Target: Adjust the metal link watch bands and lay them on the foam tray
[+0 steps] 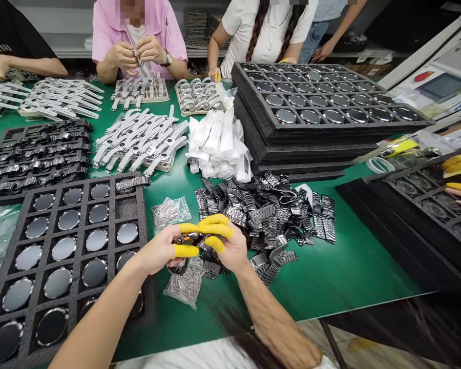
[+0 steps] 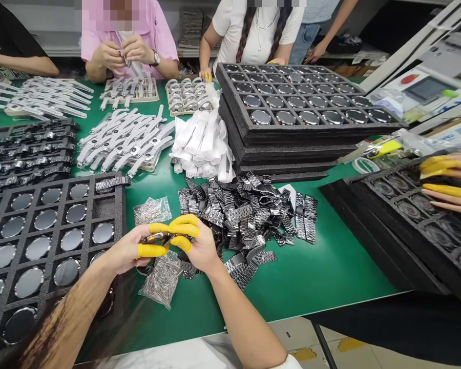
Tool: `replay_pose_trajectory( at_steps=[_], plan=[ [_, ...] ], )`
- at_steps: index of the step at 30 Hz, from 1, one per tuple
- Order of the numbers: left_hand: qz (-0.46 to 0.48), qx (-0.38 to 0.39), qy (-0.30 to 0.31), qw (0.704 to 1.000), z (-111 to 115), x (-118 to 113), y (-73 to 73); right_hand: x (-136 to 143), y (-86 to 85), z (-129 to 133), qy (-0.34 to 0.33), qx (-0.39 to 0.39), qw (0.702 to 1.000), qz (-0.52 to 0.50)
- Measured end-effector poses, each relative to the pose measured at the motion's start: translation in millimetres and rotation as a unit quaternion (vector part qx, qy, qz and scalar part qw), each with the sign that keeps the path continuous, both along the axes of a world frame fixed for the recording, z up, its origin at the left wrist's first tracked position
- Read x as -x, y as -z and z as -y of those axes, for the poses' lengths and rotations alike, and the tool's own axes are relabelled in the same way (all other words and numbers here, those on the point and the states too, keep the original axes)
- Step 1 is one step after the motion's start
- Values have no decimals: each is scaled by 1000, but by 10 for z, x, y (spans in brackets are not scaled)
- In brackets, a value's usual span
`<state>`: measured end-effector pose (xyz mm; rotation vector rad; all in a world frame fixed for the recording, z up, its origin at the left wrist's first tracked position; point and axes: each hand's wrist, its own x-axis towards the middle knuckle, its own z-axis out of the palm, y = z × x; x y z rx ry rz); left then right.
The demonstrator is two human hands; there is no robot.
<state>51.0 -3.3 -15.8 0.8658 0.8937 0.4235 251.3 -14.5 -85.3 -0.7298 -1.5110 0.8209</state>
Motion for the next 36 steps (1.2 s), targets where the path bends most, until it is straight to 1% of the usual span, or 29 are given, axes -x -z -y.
replay_pose_trajectory(
  at_steps=[3,5,7,9,11,12,13,14,15,17,18,19,20,22,25,31,36],
  plan=[
    [2,21,3,1000,-9,6,3,-15,-38,-29,-33,14,999,-23],
    [11,30,1,1000,-9,10,-4,-10,-20,-41,-56,34,998,-21],
    [22,35,2,999,-3,9,-9,17,10,-41,-57,66,996,-32],
    [29,39,-14,999,3,4,6,64,25,-26,-33,109,989,-89],
    [20,6,-65,998,0,1,53,122,13,3,-25,167,968,-187],
    [0,-37,-96,995,-7,5,89,152,-1,21,-38,200,950,-235],
    [-29,-105,-120,987,-18,13,129,180,-19,40,-59,233,931,-276],
    [-64,-194,-133,970,-32,26,171,205,-36,60,-85,262,911,-306],
    [-102,-292,-131,942,-46,43,210,228,-49,79,-110,286,896,-323],
    [-164,-461,-96,867,-69,78,269,264,-62,112,-156,320,878,-319],
    [-183,-518,-71,833,-75,91,285,277,-60,125,-175,334,874,-306],
    [-197,-553,-42,808,-75,99,291,288,-53,135,-192,347,871,-289],
    [-211,-571,-17,793,-70,101,290,296,-44,143,-208,359,868,-273],
    [-238,-586,20,774,-51,87,272,306,-26,152,-229,379,861,-252],
    [-272,-592,43,758,-24,50,239,315,-18,156,-223,394,858,-244],
    [-306,-575,59,756,-18,35,213,336,-38,150,-183,407,860,-248],
    [-316,-574,61,753,-21,25,219,345,-38,152,-187,407,859,-246]
  ],
)
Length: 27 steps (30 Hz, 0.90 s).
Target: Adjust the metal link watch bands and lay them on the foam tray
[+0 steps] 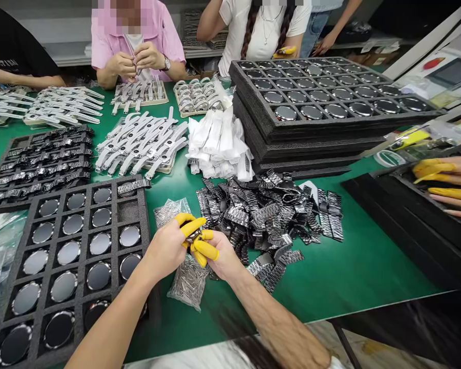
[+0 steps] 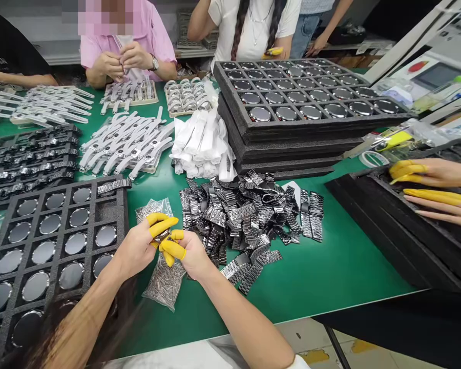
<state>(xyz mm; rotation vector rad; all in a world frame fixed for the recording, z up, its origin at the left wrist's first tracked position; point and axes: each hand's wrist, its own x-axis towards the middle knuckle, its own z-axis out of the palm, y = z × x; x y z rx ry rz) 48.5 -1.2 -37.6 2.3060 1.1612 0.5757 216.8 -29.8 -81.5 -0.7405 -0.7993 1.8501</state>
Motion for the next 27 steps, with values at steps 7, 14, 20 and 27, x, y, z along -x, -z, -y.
replay_pose_trajectory(
  at_steps=[7,14,20,27],
  plan=[
    [-29,-6,-5,1000,12,3,-3,0,-11,-6,14,15,1000,-2],
    [-35,2,-18,999,22,-5,46,26,14,-8,24,36,999,-13],
    [32,-11,32,999,20,11,-28,92,-5,-6,106,48,993,-19],
    [79,28,45,995,42,-42,-91,103,-66,13,115,52,992,-10]
  ],
)
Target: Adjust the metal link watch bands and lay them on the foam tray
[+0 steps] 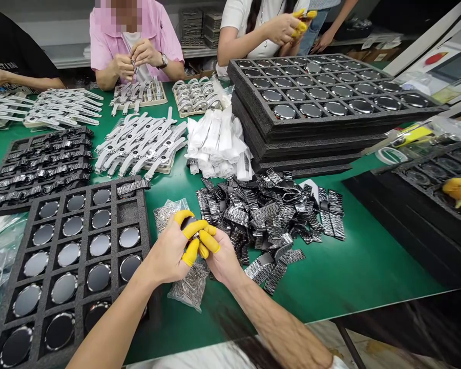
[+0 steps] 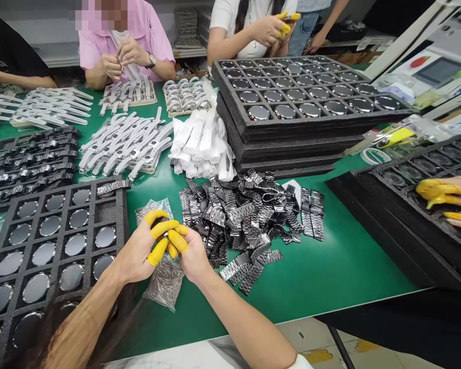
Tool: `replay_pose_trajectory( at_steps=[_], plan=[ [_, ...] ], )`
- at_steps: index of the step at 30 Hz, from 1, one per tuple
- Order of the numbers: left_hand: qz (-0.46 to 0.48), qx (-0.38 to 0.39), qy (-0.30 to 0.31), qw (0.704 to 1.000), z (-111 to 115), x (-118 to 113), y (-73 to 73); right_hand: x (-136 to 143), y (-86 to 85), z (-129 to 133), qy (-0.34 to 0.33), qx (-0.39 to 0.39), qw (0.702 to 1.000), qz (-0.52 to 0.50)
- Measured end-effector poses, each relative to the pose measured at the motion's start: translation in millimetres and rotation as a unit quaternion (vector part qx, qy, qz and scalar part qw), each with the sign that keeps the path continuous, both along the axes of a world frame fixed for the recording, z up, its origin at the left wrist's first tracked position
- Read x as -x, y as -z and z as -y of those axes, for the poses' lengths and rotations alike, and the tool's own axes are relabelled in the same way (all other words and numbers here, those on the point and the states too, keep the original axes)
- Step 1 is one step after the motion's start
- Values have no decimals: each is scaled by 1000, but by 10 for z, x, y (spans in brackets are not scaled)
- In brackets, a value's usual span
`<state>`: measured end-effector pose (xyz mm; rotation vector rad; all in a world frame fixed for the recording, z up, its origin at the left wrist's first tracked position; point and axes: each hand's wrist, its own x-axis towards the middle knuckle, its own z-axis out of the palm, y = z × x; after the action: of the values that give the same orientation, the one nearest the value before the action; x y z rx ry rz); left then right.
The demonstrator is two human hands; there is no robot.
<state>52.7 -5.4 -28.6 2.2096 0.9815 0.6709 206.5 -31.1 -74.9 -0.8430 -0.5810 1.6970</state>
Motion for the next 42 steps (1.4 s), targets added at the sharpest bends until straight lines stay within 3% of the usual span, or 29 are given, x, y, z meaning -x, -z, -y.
replay_pose_trajectory(
  at_steps=[8,11,13,15,17,18,20,24,26,29,32,36,39,42],
  plan=[
    [51,54,4,997,9,3,21,15,-5,14,0,-15,1000,4],
    [139,147,-13,979,-22,14,44,-8,15,8,3,-7,1000,-8],
    [230,288,-45,928,-52,25,56,-36,40,-5,-4,-7,1000,-15],
    [298,428,-70,850,-81,40,49,-65,76,-22,-5,-24,1000,-4],
    [336,486,-79,803,-102,56,26,-83,116,-36,-2,-72,997,37],
    [351,480,-82,800,-112,66,15,-86,135,-41,-2,-101,992,70],
    [353,431,-95,825,-133,88,9,-87,165,-48,-16,-148,978,145],
    [224,289,-117,924,-203,165,76,-135,178,-88,-63,-157,952,256],
    [179,208,-113,955,-238,213,108,-206,162,-127,-113,-126,952,253],
    [165,153,-53,973,-254,275,84,-337,128,-184,-242,-81,957,135],
    [190,187,14,964,-225,307,-15,-423,99,-212,-303,-82,949,28],
    [309,312,51,897,-182,270,-116,-410,51,-195,-160,-132,972,110],
    [349,376,-12,858,-179,164,-119,-367,-19,-167,-97,-208,948,221],
    [276,392,-114,870,-187,65,-159,-400,-112,-166,-117,-268,898,328]
  ],
)
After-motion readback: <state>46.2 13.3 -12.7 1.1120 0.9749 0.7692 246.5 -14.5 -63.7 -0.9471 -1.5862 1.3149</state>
